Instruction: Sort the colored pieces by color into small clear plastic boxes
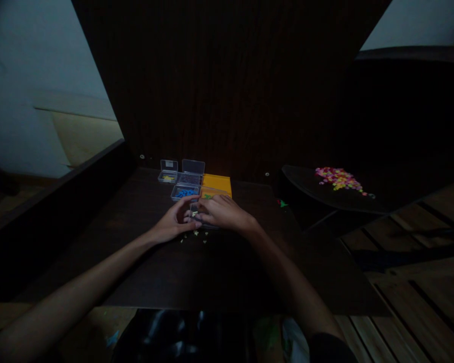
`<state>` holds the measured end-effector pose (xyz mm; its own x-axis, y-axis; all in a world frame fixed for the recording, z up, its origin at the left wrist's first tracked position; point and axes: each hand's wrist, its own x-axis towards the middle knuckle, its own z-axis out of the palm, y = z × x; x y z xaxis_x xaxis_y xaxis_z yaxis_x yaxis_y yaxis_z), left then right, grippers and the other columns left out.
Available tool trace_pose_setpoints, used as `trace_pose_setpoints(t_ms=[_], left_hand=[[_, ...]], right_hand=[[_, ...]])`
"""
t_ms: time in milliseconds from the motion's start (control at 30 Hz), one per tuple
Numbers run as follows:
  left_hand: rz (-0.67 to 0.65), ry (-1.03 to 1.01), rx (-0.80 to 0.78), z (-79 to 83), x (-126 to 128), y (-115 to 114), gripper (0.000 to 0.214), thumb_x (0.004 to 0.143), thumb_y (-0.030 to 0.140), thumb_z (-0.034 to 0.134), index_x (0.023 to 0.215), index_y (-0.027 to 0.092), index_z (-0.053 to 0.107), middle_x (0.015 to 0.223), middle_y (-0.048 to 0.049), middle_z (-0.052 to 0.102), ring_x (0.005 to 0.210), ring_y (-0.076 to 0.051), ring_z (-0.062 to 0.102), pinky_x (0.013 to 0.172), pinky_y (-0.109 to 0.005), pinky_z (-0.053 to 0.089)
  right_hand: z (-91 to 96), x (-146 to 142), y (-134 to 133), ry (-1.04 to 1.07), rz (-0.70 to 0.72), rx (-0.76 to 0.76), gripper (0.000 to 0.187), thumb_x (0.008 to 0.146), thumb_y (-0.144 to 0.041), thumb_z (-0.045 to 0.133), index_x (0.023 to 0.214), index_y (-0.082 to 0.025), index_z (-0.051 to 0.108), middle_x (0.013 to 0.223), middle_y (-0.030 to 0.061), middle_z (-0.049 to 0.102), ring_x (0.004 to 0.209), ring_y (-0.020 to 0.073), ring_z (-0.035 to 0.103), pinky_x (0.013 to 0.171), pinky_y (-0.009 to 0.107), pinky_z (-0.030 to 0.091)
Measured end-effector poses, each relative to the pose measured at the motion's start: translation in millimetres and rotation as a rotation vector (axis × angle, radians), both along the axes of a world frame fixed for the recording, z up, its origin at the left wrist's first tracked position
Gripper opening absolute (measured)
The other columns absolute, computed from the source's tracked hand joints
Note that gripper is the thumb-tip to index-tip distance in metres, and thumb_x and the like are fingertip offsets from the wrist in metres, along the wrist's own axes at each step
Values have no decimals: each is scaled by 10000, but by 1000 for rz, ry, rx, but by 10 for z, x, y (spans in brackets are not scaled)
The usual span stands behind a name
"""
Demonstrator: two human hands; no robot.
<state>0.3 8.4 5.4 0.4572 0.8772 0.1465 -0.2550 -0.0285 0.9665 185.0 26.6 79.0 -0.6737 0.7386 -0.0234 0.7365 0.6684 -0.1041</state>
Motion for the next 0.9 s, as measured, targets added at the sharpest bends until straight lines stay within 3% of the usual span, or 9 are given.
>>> trace_pose_setpoints(t_ms=[133,300,400,533,633,900], left_hand=[[45,6,5,-8,-27,45,726,664,191,813,1288,241,445,1293,-98,529,950,-153,641,847,-313,537],[169,41,36,-52,-53,118,760,641,227,827,1298,249,444,1297,-104,524,944,-174,640,887,-395,545],[216,56,44,-54,-66,138,768,638,250,831,1302,256,446,1291,-103,529,925,-178,644,886,-425,554],[215,67,38,-38,-76,138,774,632,259,833,1302,257,446,1306,-111,525,914,-178,647,892,-443,553],[216,69,36,-37,-76,135,777,629,258,834,1302,256,445,1308,-114,525,918,-182,648,897,-455,552],[210,81,47,-38,-75,133,772,633,273,831,1301,255,445,1309,-116,534,933,-194,654,895,-461,555]], right_hand=[[83,117,-62,145,-35,6,245,904,-289,552,1062,-160,688,757,37,665,657,135,558,619,226,341],[11,229,-188,235,35,-163,151,852,-259,598,864,-165,714,566,-41,552,519,83,464,559,205,304],[-131,246,-233,109,56,-215,146,842,-242,606,913,-185,721,657,-15,626,582,101,519,580,213,322],[-357,251,-228,40,68,-203,251,891,-239,543,1090,-210,693,894,39,714,750,146,614,670,239,382],[-466,247,-215,6,59,-169,262,921,-272,517,1113,-216,687,980,59,722,842,170,634,711,254,396],[-512,250,-197,53,54,-214,180,898,-251,547,972,-201,704,862,32,716,733,139,611,650,234,370]])
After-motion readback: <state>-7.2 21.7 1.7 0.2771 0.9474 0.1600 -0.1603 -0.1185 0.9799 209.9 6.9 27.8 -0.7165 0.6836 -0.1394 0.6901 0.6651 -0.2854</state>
